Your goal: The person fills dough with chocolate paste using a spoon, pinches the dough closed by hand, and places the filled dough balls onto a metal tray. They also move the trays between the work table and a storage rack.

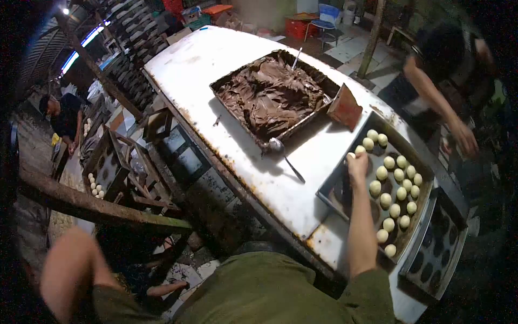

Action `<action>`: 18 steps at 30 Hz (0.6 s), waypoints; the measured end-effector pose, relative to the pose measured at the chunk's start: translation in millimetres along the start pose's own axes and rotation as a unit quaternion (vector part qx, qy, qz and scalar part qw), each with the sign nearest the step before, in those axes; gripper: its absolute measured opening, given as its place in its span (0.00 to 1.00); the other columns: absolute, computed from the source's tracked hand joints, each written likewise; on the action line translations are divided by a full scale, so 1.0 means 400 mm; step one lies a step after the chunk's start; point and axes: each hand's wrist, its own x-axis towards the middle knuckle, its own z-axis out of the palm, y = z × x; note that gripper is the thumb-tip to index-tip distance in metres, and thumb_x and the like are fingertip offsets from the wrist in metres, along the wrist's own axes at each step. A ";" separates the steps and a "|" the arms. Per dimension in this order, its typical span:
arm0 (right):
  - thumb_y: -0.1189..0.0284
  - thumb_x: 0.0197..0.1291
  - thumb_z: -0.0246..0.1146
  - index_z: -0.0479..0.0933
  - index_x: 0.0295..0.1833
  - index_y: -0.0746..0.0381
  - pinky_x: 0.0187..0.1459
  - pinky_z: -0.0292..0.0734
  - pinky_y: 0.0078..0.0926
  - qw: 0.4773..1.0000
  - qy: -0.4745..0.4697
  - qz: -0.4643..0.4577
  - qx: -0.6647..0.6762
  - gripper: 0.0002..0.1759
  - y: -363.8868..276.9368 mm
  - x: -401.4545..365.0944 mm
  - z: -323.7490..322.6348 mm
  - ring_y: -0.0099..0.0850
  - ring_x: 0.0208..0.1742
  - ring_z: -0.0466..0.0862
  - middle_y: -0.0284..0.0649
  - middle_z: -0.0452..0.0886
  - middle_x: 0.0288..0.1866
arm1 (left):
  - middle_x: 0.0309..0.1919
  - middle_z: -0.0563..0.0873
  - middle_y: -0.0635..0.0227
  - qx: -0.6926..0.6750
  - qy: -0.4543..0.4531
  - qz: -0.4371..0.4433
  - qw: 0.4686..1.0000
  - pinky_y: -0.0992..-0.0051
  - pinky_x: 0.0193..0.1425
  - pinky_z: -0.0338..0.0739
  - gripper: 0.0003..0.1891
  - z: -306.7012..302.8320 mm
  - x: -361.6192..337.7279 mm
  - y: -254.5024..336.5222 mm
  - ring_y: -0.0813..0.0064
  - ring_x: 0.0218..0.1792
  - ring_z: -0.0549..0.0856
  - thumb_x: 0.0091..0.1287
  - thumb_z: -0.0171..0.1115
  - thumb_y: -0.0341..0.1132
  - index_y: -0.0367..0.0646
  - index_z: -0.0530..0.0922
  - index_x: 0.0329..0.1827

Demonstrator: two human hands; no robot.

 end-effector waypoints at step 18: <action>0.78 0.62 0.51 0.68 0.43 0.68 0.34 0.73 0.22 0.953 0.203 -0.199 0.101 0.05 -0.394 -0.397 0.453 0.22 0.29 0.74 0.41 0.76 0.32 | 0.67 0.61 0.59 -0.489 -0.231 -0.673 0.505 0.77 0.66 0.56 0.29 0.183 -0.842 -0.596 0.74 0.66 0.61 0.68 0.46 0.28 0.37 0.51 0.71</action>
